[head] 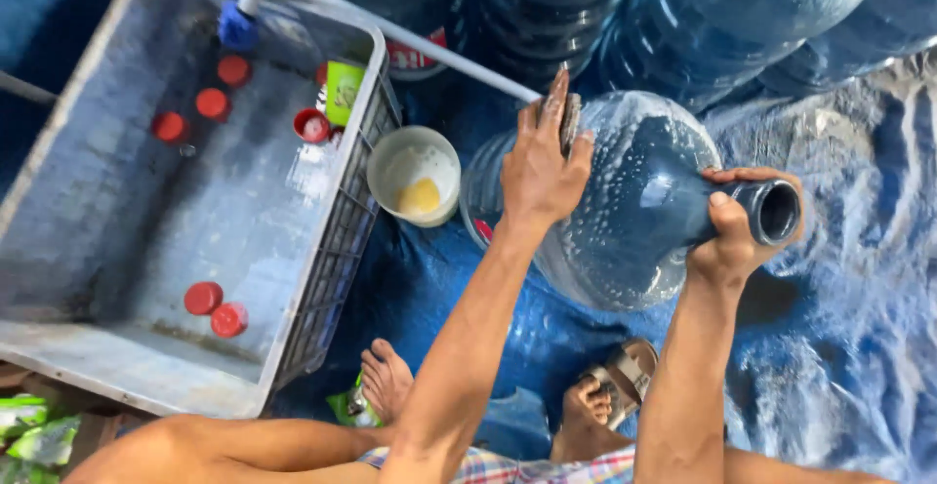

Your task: Scrubbing the exterior of a large plastic water jug with a sponge and soapy water, then rinsing both the exterior and interior.

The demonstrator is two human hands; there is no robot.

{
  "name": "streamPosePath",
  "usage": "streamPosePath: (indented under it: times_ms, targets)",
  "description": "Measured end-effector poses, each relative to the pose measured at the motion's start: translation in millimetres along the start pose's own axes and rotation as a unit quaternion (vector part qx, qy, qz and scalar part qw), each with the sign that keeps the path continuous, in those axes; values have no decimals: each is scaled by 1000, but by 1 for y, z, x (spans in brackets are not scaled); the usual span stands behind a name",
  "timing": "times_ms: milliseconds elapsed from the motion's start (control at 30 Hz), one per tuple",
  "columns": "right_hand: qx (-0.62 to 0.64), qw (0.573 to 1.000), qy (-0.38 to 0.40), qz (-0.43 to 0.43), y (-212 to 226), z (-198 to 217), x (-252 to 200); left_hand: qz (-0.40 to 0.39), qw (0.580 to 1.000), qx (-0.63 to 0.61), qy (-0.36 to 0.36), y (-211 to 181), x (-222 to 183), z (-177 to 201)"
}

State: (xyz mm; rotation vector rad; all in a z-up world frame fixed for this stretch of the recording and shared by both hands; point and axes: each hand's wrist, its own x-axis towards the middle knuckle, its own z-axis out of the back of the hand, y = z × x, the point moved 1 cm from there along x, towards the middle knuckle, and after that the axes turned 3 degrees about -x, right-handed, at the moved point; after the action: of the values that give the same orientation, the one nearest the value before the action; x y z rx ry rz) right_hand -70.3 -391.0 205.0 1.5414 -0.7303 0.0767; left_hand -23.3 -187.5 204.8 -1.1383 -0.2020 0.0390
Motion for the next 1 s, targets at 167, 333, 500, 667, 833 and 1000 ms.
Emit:
streamPosePath:
  times_ms: [167, 333, 500, 667, 833, 1000]
  targets:
    - [-32, 996, -86, -1, -3, -23, 22, -86, 993, -7, -84, 15, -109, -30]
    - [-99, 991, -79, 40, 0, -32, 27, -98, 985, -115, -79, 72, -147, -81]
    - [-65, 996, -56, 7, 8, -19, 10, -27, 963, -251, -93, 33, -58, -5]
    - [-17, 995, -98, -5, 1, -20, 13, -57, 978, -198, -43, 76, -143, -55]
    - [6, 994, 89, 57, -1, 15, 4, -130, 971, -167, -110, 65, -118, -36]
    - [-98, 993, -33, 63, 21, -8, -13, -70, 974, -214, -36, 43, -111, -26]
